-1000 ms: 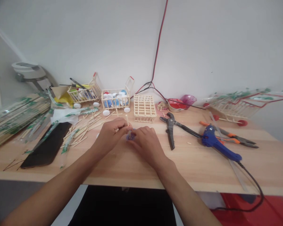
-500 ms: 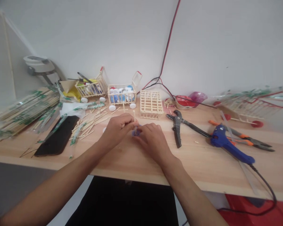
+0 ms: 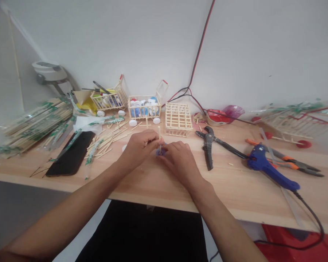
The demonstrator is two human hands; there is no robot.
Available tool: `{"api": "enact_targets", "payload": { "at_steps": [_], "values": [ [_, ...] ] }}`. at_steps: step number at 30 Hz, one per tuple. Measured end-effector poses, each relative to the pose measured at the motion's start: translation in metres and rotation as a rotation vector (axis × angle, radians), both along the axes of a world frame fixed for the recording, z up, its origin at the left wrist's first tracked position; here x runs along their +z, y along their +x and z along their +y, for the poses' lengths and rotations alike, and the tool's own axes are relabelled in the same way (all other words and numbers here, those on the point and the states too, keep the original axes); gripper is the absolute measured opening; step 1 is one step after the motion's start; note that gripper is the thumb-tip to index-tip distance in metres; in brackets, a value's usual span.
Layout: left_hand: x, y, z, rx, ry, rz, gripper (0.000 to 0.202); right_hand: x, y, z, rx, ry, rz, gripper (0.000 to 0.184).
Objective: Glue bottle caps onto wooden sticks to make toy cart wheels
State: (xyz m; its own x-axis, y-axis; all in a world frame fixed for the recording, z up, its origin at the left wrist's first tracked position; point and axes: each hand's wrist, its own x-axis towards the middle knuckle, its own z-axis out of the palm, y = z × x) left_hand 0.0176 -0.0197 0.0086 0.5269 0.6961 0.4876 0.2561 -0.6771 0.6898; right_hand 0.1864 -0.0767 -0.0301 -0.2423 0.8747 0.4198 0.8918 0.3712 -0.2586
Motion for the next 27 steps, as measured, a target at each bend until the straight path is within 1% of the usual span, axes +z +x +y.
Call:
{"api": "enact_targets", "payload": {
  "at_steps": [5,14,27],
  "values": [
    [-0.0005,0.0002,0.0004,-0.003,0.001,0.009,0.026,0.0002,-0.0008,0.0,-0.002,0.004,-0.011,0.015],
    [-0.0009,-0.0007,-0.0001,-0.002,-0.018,0.014,0.03,0.0007,-0.0008,-0.0014,0.04,0.007,0.036,0.016],
    [-0.0006,-0.0013,-0.0007,-0.013,-0.008,-0.007,0.03,0.0004,-0.0019,-0.0008,0.018,-0.002,0.024,0.016]
  ]
}}
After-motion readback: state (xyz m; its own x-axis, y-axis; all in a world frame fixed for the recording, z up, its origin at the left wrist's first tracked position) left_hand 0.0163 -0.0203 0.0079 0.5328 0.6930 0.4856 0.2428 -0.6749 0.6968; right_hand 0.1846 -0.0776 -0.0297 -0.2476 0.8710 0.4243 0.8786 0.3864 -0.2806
